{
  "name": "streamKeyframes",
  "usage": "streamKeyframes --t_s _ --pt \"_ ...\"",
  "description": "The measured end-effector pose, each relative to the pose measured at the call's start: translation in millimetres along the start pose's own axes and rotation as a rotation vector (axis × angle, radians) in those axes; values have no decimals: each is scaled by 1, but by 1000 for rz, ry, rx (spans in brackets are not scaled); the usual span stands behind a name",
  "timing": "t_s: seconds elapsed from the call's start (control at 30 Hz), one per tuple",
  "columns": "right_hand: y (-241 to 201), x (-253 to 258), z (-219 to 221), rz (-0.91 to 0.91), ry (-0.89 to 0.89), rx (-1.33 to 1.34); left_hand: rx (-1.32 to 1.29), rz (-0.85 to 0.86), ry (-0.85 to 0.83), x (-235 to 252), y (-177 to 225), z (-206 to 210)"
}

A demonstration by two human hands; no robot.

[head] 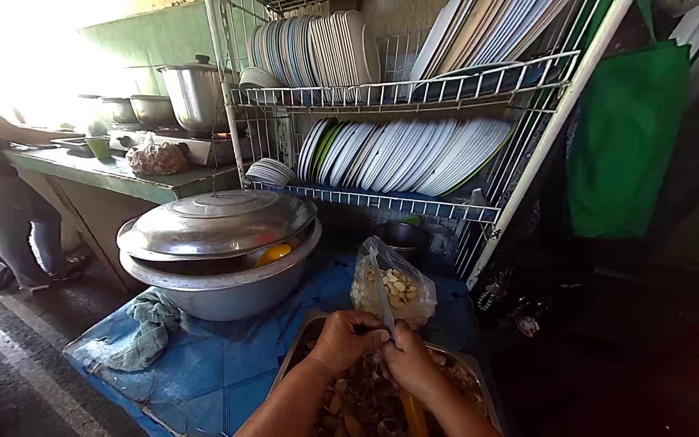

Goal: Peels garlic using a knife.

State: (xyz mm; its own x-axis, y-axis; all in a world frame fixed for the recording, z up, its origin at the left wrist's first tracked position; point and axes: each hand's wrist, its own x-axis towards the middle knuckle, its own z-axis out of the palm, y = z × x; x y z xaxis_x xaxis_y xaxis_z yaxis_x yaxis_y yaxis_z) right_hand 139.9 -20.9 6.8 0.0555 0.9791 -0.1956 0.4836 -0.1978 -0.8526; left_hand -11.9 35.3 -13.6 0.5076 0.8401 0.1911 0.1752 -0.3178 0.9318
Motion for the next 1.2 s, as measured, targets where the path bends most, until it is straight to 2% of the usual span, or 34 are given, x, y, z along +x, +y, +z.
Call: streamKeyframes --t_s 0.23,0.4,0.5,0.67,0.83,0.97,1.2 --pt "-4 -5 -1 -3 -24 109 -84 -90 -11 0 5 -5" --pt "1 -1 -6 15 54 292 -331 -174 48 -2 14 -10" --pt "1 -2 -4 48 25 391 -466 -280 92 -1 14 -8" --pt "-3 -5 -4 60 -24 388 -556 -420 199 1 13 -7" --pt "-2 -4 -1 9 -84 345 -482 -402 147 1 12 -4" --pt "0 -3 -1 -14 -56 216 -419 -353 75 1 9 -4" --pt "-2 -3 -1 0 -30 154 -407 -352 1 -1 9 -8"
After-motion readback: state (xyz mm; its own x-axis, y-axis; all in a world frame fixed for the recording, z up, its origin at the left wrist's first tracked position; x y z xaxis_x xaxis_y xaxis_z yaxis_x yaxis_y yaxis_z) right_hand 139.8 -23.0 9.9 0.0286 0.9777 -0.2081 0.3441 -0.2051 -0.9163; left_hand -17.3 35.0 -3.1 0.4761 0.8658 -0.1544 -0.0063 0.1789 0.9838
